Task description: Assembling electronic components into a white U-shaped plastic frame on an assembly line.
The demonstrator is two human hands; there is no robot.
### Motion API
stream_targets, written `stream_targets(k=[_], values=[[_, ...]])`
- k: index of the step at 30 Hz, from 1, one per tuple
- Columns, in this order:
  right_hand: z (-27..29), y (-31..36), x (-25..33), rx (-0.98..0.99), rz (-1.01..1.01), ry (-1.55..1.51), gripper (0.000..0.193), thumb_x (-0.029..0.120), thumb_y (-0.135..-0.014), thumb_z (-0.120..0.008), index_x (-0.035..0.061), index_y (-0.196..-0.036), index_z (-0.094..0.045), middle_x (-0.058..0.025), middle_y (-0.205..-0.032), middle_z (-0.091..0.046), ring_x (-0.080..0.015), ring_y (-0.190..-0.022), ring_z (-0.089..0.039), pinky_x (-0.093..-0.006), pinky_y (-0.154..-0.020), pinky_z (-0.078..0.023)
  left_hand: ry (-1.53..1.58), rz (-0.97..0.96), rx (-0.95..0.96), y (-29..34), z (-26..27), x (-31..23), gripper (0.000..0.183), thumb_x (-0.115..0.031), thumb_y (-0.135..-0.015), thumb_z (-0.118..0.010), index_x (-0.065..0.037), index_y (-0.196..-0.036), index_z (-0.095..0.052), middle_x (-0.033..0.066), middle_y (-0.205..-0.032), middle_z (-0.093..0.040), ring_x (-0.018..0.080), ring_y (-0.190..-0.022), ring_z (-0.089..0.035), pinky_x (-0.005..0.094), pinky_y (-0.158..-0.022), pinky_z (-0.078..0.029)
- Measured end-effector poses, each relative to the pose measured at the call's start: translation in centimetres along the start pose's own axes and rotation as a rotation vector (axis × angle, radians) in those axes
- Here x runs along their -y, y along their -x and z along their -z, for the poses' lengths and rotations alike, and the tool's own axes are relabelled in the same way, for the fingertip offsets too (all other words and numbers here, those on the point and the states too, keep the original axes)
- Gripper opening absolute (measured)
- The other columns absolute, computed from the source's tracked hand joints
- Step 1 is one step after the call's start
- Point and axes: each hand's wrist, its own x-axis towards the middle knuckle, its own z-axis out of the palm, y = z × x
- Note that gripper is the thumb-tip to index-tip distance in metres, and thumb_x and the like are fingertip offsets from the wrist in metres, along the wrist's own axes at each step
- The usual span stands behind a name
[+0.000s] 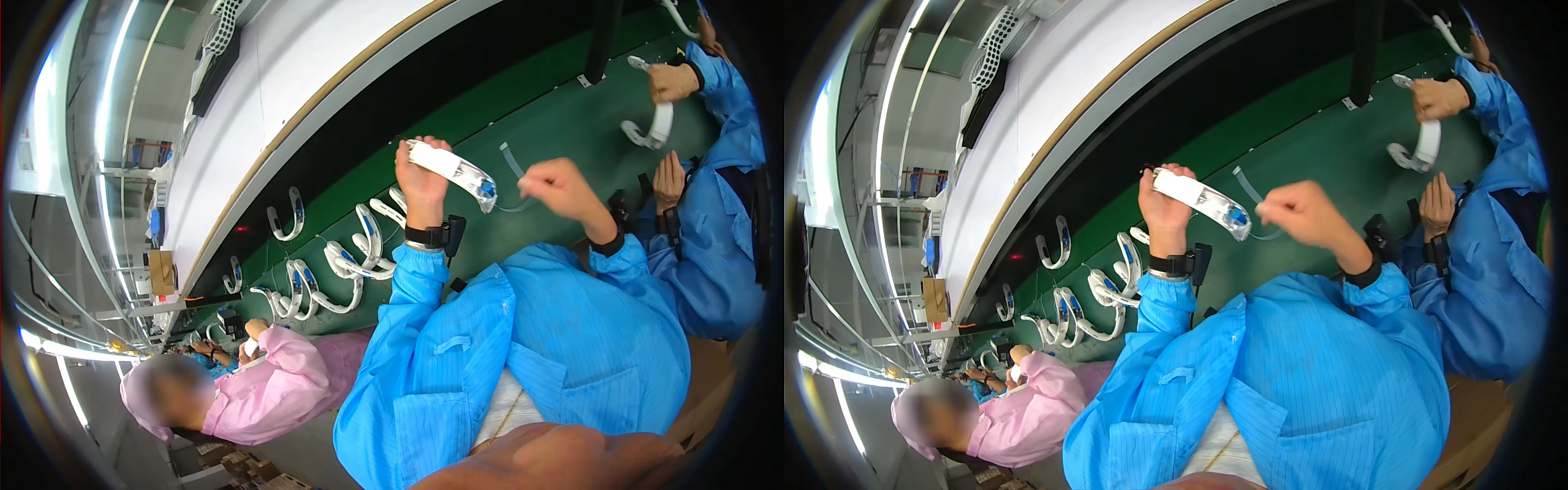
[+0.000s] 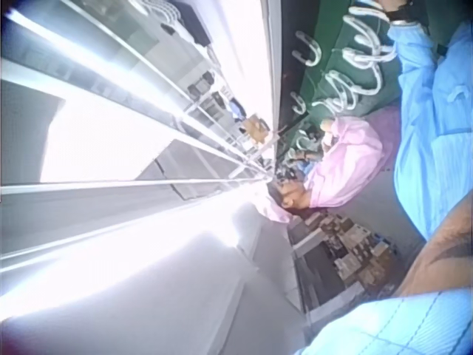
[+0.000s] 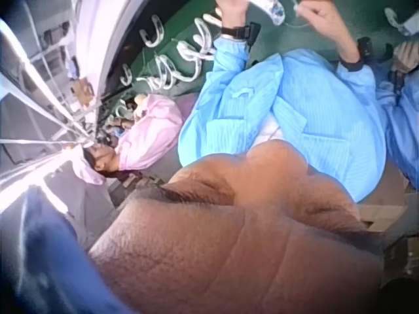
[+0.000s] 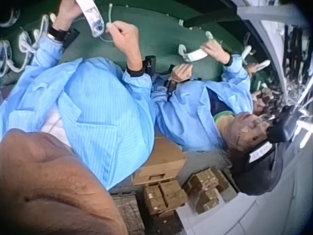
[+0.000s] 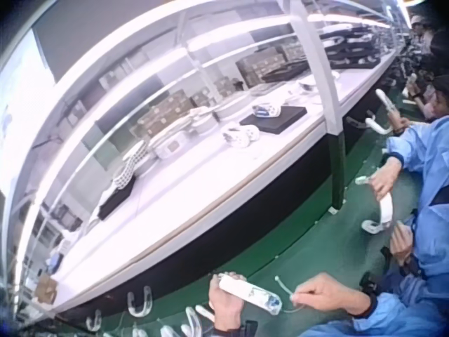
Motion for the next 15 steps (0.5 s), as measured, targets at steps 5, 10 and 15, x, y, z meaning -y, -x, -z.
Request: stream_targets(k=[5, 10, 15], values=[[-2.5, -0.7, -0.9, 0.343, -0.179, -0.078, 0.022, 0.015, -0.082, -0.060, -0.0001, -0.066, -0.063, -0.0006, -0.055, -0.054, -0.0056, -0.053, -0.045, -0.0250, -0.049, -0.033, 0.035, 0.159, 0.061, 0.3, -0.9, 1.8, 0.032, -0.029, -0.096, -0.038, 0.000, -0.087, -0.048, 0.0126, -0.079, -0.052, 0.0265, -0.078, -0.049, 0.0385, -0.078, -0.045], [-2.8, -0.8, -1.6, 0.339, -0.171, -0.074, 0.023, 0.013, -0.083, -0.059, -0.0007, -0.065, -0.063, -0.0008, -0.057, -0.058, -0.0062, -0.054, -0.049, -0.0244, -0.052, -0.037, -0.002, 0.204, 0.085, 1.2, -1.7, 2.6, 0.031, -0.028, -0.096, -0.038, 0.000, -0.087, -0.048, 0.0123, -0.078, -0.052, 0.0264, -0.077, -0.050, 0.0381, -0.076, -0.045], [-2.5, -0.9, -2.8, 0.350, -0.187, -0.133, 0.023, 0.012, -0.084, -0.058, -0.0011, -0.066, -0.063, -0.0018, -0.059, -0.060, -0.0074, -0.056, -0.052, -0.0245, -0.055, -0.041, 0.057, 0.230, 0.065, 1.5, -2.2, 2.8, 0.030, -0.027, -0.095, -0.039, 0.000, -0.087, -0.048, 0.0124, -0.077, -0.052, 0.0264, -0.075, -0.050, 0.0378, -0.076, -0.046]])
